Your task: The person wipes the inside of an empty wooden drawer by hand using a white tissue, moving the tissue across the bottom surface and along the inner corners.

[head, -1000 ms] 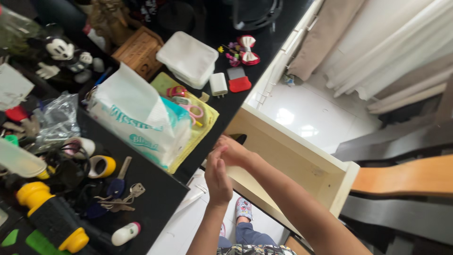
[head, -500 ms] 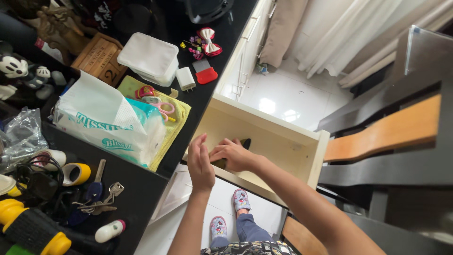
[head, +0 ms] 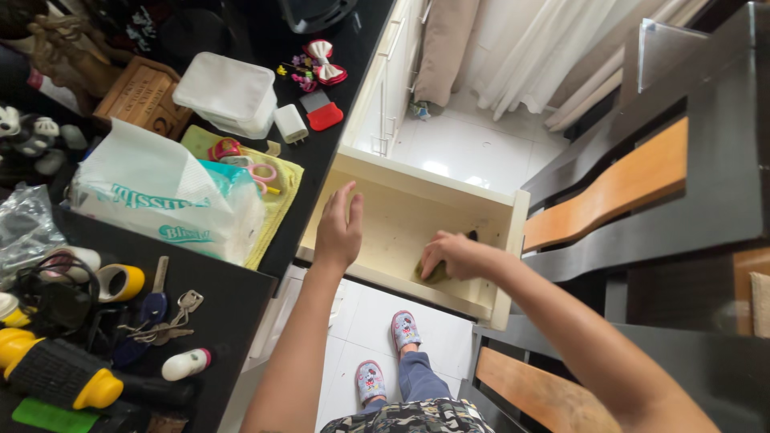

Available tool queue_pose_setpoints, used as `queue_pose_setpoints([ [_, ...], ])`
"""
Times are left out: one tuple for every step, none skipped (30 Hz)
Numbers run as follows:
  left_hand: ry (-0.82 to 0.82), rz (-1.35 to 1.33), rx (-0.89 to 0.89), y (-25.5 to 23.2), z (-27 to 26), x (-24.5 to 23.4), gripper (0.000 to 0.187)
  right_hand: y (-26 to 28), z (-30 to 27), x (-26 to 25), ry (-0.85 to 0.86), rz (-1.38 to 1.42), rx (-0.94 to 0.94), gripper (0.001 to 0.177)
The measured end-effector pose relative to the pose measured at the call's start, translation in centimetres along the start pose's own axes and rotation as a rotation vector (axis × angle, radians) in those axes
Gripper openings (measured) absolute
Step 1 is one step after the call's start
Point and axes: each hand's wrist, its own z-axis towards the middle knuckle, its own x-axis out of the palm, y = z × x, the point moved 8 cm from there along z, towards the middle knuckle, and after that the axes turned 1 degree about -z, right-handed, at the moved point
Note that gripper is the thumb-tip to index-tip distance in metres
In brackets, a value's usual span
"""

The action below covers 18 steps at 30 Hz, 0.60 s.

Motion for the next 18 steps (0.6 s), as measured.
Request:
queue_pose_setpoints([
  [0.013, 0.015, 0.016, -0.3, 0.5, 0.4, 0.05, -0.5, -0.7, -0.7, -0.003, -0.021, 0.028, 0.062],
  [0.026, 0.029, 0.033, -0.6, 1.0, 0.8, 0.05, -0.8, -1.3, -2.0, -0.072, 0.003, 0.027, 0.062],
  [0.038, 0.045, 0.046, -0.7, 1.4, 1.3, 0.05, -1.2, -1.8, -3.1, -0.14, 0.028, 0.025, 0.063],
  [0.054, 0.047, 0.066, -1.0, 1.8, 1.8, 0.05, -1.6, -2.2, -4.0, -0.207, 0.052, 0.022, 0.063],
  [0.07, 0.052, 0.087, -1.4, 2.2, 2.3, 0.05, -2.0, -2.5, -4.7, -0.258, 0.032, 0.022, 0.065],
  [0.086, 0.056, 0.107, -1.8, 2.6, 2.9, 0.051, -2.5, -2.8, -5.3, -0.309, 0.012, 0.021, 0.066],
  [0.106, 0.076, 0.134, -2.2, 3.0, 3.5, 0.05, -3.0, -3.0, -5.6, -0.363, -0.01, 0.021, 0.068],
  [0.126, 0.095, 0.161, -2.6, 3.3, 4.1, 0.05, -3.3, -3.0, -5.6, -0.399, -0.04, 0.019, 0.07],
  [0.146, 0.113, 0.188, -2.9, 3.5, 4.7, 0.05, -3.6, -2.9, -5.6, -0.434, -0.072, 0.017, 0.073],
  [0.171, 0.14, 0.196, -2.9, 3.7, 5.4, 0.051, -3.8, -3.0, -5.5, -0.469, -0.103, 0.016, 0.077],
  [0.194, 0.168, 0.204, -2.9, 3.8, 6.1, 0.051, -4.9, -2.9, -4.9, -0.433, -0.088, 0.135, 0.078],
  [0.218, 0.197, 0.212, -2.8, 4.0, 6.8, 0.052, -5.7, -2.8, -4.0, -0.397, -0.072, 0.254, 0.081],
  [0.228, 0.22, 0.234, -2.7, 4.0, 7.3, 0.053, -6.4, -2.7, -3.2, -0.359, -0.055, 0.372, 0.086],
  [0.238, 0.243, 0.256, -2.6, 4.0, 7.9, 0.054, -6.3, -2.5, -2.8, -0.36, -0.049, 0.407, 0.081],
  [0.247, 0.266, 0.278, -2.5, 4.1, 8.4, 0.055, -6.2, -2.3, -2.4, -0.361, -0.043, 0.442, 0.077],
  [0.253, 0.279, 0.279, -2.2, 4.1, 8.8, 0.056, -6.2, -2.1, -2.1, -0.362, -0.037, 0.477, 0.074],
  [0.261, 0.292, 0.281, -1.9, 4.1, 9.1, 0.056, -5.9, -1.9, -1.7, -0.361, 0.0, 0.493, 0.075],
  [0.269, 0.304, 0.282, -1.7, 4.1, 9.4, 0.056, -5.7, -1.7, -1.3, -0.359, 0.037, 0.51, 0.075],
])
